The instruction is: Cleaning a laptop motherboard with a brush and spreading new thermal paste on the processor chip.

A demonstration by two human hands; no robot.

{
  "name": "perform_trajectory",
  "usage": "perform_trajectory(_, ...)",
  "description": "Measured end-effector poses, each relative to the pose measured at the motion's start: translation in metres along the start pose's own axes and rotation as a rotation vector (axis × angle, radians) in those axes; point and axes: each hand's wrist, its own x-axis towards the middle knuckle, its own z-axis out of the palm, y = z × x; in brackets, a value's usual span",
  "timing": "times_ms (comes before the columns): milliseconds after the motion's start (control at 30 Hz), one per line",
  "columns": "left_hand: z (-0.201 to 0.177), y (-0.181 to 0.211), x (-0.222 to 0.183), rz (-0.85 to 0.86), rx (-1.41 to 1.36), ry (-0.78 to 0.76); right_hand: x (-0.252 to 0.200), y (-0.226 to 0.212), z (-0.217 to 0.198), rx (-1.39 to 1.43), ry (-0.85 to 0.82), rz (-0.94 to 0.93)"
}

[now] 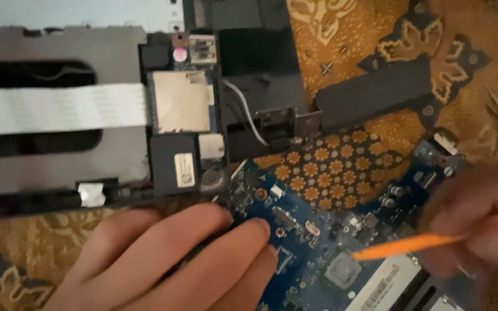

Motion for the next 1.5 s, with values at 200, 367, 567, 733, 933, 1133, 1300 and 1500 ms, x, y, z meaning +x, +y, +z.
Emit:
perform_trajectory(200, 0.0, -0.004, -0.006, 0.057, 0.015, 0.03, 0.037, -0.055, 0.041, -0.413, 0.007, -0.103)
perform_trajectory(367, -0.006, -0.003, -0.011, 0.045, -0.01, 0.015, 0.051, -0.071, 0.067, -0.449, 0.085, -0.195)
perform_trajectory(567, -0.006, -0.002, -0.012, 0.036, -0.014, 0.007, 0.054, -0.078, 0.068, -0.493, -0.007, -0.161)
perform_trajectory(733, -0.012, -0.004, -0.007, 0.048, -0.049, 0.02, 0.059, -0.076, 0.069, -0.507, -0.055, -0.231)
perform_trajectory(933, -0.007, -0.006, -0.012, 0.059, -0.02, 0.015, 0.065, -0.085, 0.072, -0.567, -0.07, -0.256)
perform_trajectory(1133, -0.01, -0.004, -0.011, 0.048, -0.037, 0.025, 0.067, -0.092, 0.062, -0.625, -0.16, -0.16)
perform_trajectory(1300, -0.019, -0.004, -0.003, 0.064, -0.077, 0.029, 0.08, -0.113, 0.074, -0.689, -0.264, -0.228)
perform_trajectory(1500, -0.02, -0.002, -0.008, 0.04, -0.139, 0.045, 0.073, -0.113, 0.071, -0.796, -0.211, -0.017)
